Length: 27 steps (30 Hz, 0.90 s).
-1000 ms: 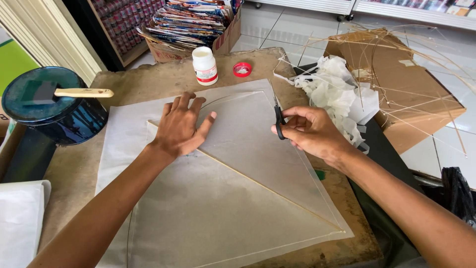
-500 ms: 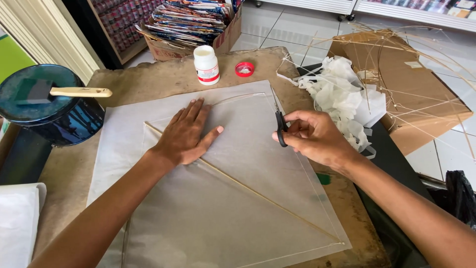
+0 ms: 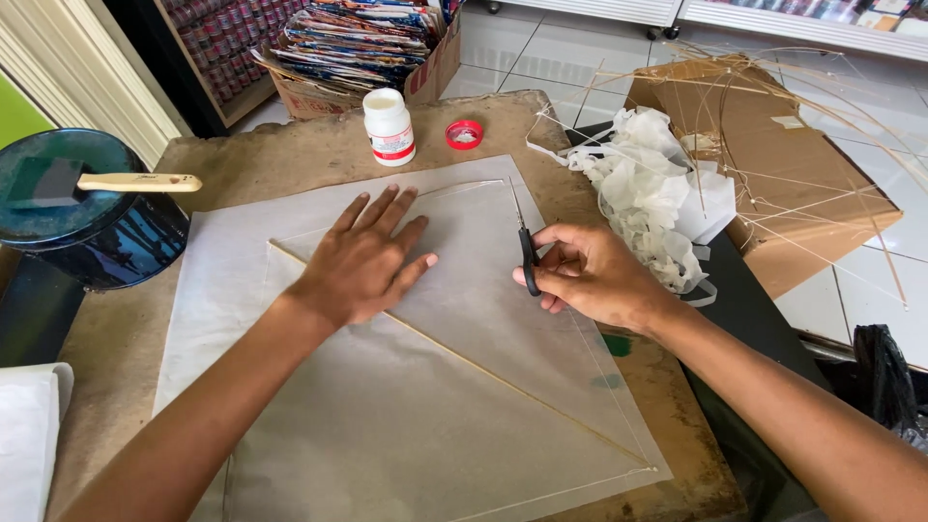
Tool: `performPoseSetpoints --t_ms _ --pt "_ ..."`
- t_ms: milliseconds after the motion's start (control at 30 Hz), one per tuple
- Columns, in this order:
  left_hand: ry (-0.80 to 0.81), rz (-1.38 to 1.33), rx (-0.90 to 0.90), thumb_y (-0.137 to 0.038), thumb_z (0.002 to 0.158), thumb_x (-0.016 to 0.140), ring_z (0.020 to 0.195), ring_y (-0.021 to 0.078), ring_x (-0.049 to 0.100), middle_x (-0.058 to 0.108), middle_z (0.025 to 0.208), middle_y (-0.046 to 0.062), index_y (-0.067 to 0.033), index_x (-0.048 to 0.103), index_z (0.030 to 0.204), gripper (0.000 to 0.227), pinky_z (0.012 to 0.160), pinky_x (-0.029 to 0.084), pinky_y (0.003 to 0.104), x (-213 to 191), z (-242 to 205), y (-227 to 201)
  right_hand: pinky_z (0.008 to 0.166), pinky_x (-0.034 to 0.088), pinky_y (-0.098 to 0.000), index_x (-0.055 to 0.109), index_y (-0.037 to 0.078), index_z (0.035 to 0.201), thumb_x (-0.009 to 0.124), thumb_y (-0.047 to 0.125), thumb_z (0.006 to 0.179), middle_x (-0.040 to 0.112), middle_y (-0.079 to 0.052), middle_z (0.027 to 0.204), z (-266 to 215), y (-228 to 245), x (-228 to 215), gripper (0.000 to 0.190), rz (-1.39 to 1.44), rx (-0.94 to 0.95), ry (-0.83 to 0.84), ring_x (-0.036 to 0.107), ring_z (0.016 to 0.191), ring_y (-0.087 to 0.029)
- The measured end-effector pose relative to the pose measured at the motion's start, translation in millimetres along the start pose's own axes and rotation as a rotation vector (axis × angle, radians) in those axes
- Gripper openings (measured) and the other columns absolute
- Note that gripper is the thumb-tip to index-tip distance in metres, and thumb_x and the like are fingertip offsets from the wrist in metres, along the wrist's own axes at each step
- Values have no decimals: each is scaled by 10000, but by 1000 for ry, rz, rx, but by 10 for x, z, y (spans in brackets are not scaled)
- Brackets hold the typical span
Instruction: Trimming excess paper from the edges of a kite frame using scissors
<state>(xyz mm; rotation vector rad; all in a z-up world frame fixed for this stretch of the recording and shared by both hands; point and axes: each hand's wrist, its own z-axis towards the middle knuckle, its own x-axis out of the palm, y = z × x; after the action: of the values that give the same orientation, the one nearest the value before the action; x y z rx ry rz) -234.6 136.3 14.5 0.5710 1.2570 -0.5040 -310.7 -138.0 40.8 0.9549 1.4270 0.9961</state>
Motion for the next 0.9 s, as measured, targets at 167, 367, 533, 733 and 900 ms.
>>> performPoseSetpoints --t_ms 167,367,533,733,900 --pt "-11 -163 32 -490 1004 442 1471 390 363 410 1547 222 -69 504 1468 630 1177 247 636 -253 -106 -588 536 654 -345 678 -46 1186 780 55 819 691 -215 807 15 -2 6 394 -15 18 -10 708 569 -224" --pt "122 -373 32 -620 970 445 1503 503 215 245 1594 338 29 346 1541 870 1158 98 727 -361 -225 -1090 541 654 -352 687 -19 1188 777 65 810 672 -212 816 -7 10 4 398 -26 30 -46 709 575 -238" --pt "152 -380 49 -679 960 454 1515 497 174 218 1609 330 38 310 1552 940 1178 32 701 -373 -221 -1183 516 648 -332 692 -38 1163 771 38 800 657 -207 793 -20 12 7 379 5 -14 -69 695 541 -215" --pt "-178 -206 127 -730 992 410 1536 391 122 192 1656 230 -26 202 1609 959 1210 25 569 171 -288 -1205 547 559 -264 706 64 1183 800 211 805 649 -68 800 -46 266 21 416 -11 211 -108 648 570 -189" --pt "-13 -325 163 -706 1018 384 1533 411 -16 46 1664 266 -60 147 1620 915 1179 -49 572 159 -263 -1183 565 573 -262 699 83 1182 783 242 810 669 -62 819 -64 297 26 413 -25 211 -126 661 595 -185"
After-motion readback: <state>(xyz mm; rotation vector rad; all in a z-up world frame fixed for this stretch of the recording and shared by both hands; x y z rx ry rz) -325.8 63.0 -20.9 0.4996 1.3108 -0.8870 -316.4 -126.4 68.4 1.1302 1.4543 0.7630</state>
